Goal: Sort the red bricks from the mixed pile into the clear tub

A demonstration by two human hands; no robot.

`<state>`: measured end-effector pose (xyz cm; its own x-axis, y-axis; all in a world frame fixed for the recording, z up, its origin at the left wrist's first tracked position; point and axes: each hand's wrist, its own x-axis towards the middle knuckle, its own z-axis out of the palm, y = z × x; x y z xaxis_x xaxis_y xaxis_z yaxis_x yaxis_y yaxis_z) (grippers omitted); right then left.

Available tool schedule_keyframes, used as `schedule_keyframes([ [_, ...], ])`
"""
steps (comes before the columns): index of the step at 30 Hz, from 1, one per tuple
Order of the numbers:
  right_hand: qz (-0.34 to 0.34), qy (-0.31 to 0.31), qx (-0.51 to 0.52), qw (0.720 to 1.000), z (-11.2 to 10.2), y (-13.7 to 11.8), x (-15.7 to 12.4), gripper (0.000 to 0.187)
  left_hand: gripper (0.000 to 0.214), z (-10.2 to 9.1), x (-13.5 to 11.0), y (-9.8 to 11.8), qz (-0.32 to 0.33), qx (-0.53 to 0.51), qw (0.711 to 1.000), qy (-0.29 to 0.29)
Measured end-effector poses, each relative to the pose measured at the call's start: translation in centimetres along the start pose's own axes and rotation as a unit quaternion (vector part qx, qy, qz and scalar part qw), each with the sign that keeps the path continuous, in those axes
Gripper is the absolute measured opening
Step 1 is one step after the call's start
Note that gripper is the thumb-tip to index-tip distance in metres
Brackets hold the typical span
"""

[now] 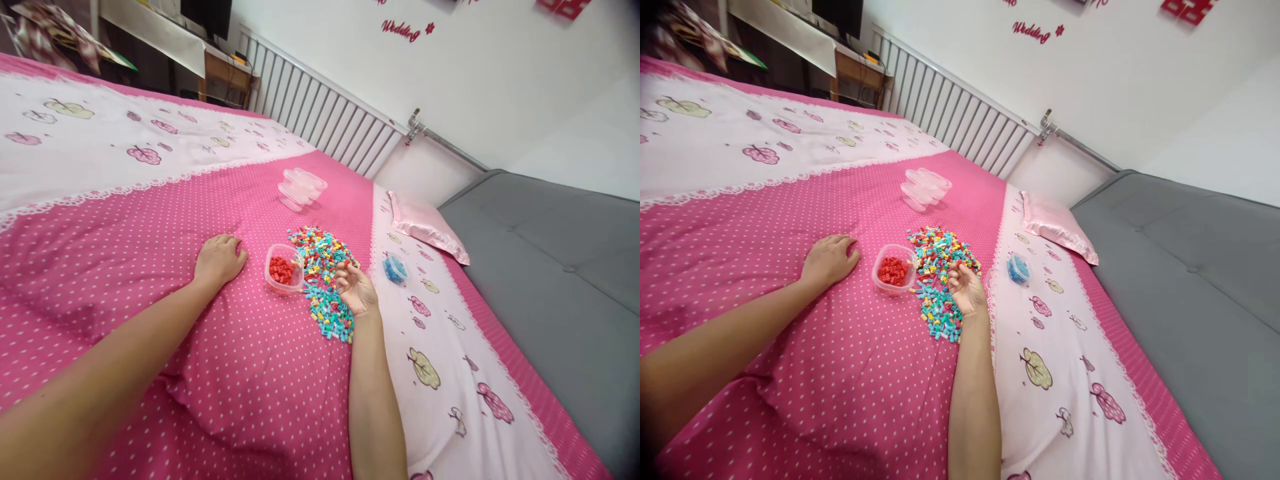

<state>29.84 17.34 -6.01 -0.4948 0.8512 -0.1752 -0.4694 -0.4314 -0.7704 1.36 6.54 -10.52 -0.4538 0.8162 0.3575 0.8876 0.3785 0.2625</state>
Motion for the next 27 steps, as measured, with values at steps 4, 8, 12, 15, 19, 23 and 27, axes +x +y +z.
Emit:
schedule_keyframes([
  [4, -0.018, -0.002, 0.051, 0.999, 0.1, -0.7, -0.2, 0.011, 0.048, 0.0, 0.0, 0.0, -0.001, -0.004, 1.0, 0.002],
  [8, -0.053, 0.087, -0.085, 0.991, -0.3, 0.7, 0.7, 0.008, 0.048, 0.1, 0.1, -0.1, 0.0, 0.003, 1.0, 0.002],
  [12, -0.105, 0.101, -0.353, 0.924, -0.2, 3.2, 1.6, 0.021, 0.048, 0.1, 0.1, -0.1, 0.002, 0.005, 1.0, -0.001],
  [15, -0.147, 0.091, -0.562, 0.809, 0.3, 4.4, 1.7, 0.027, 0.049, 0.0, 0.0, 0.0, 0.001, -0.003, 1.0, 0.001],
  [19, -0.165, 0.079, -0.697, 0.693, 1.0, 4.8, 1.3, 0.031, 0.047, 0.0, 0.0, 0.0, -0.004, -0.01, 1.0, 0.0],
  [23, -0.179, 0.049, -0.722, 0.667, 1.3, 4.8, 1.1, 0.033, 0.048, 0.1, 0.0, -0.1, -0.002, -0.003, 1.0, 0.0],
  [27, -0.166, 0.02, -0.741, 0.65, 1.5, 4.9, 0.9, 0.033, 0.049, 0.2, 0.0, -0.1, 0.004, -0.003, 1.0, 0.006],
])
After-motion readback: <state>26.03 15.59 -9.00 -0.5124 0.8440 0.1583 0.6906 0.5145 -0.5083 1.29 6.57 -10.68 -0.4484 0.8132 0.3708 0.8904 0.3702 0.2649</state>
